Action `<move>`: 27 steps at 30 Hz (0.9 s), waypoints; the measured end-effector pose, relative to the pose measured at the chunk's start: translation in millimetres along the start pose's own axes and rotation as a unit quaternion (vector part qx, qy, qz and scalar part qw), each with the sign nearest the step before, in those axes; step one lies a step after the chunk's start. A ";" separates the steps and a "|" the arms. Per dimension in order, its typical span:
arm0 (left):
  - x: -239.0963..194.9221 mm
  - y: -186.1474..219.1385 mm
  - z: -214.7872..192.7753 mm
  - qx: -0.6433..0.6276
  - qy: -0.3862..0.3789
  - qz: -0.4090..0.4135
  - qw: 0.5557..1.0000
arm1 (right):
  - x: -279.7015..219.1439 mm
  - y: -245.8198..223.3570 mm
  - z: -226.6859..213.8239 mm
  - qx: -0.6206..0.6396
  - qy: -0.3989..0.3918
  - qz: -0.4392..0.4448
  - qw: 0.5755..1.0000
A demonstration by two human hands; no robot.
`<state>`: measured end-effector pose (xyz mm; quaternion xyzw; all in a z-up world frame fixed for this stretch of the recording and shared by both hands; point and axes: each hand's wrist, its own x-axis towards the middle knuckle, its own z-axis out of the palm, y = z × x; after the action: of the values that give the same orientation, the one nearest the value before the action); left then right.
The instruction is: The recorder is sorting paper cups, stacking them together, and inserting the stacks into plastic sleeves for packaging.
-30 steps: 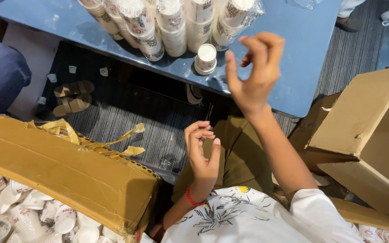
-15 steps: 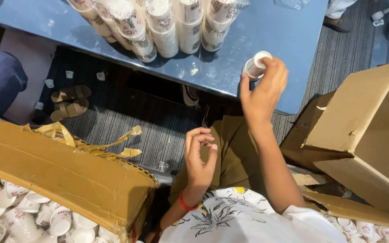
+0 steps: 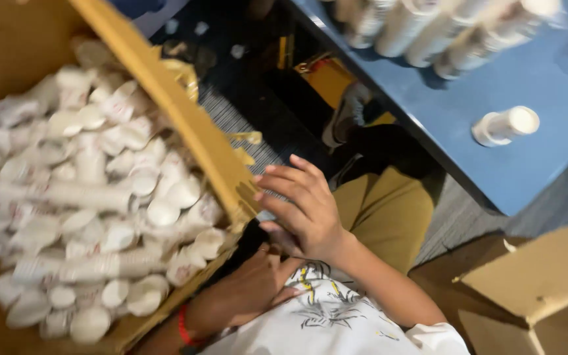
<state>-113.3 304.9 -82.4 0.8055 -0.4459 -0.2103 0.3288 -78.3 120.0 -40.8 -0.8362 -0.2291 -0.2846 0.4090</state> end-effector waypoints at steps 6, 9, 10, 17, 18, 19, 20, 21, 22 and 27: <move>-92.4 11.5 -81.2 -0.066 -0.187 -0.067 0.978 | 1.4 -32.7 57.8 -0.030 -0.213 -0.177 0.960; -112.2 -11.4 -128.5 -0.168 -0.203 -0.026 0.964 | -3.7 -36.7 65.7 -0.056 -0.217 -0.158 0.962; -112.4 -23.6 -145.9 -0.268 -0.206 -0.007 0.941 | -5.9 -37.0 64.4 -0.070 -0.207 -0.134 0.967; -59.2 -158.8 -163.9 0.150 0.106 -0.040 0.982 | -20.0 -45.8 74.0 -0.074 -0.167 -0.070 0.981; -51.9 -148.8 -151.4 0.172 0.005 -0.115 0.978 | -19.9 -46.1 75.5 -0.072 -0.152 -0.066 0.984; -44.4 -139.2 -138.8 0.194 -0.096 -0.190 0.958 | -19.7 -45.7 77.3 -0.070 -0.136 -0.062 0.986; -49.5 -129.8 -123.7 0.192 -0.098 -0.187 0.959 | -21.0 -45.3 78.9 -0.072 -0.137 -0.058 0.986; -54.7 -120.4 -108.7 0.220 -0.086 -0.165 0.957 | -22.5 -44.6 80.6 -0.072 -0.128 -0.055 0.988; -60.1 -110.1 -94.0 0.249 -0.072 -0.144 0.955 | -23.3 -44.2 81.5 -0.071 -0.120 -0.052 0.989; -72.3 -135.3 -84.7 0.268 0.025 -0.137 0.953 | -24.3 -45.1 88.2 -0.072 -0.110 -0.044 0.990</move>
<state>-18.5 448.0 -117.3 0.9224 -0.3628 -0.1057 0.0800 -98.5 213.4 -76.3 -0.8789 -0.2880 -0.2244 0.3069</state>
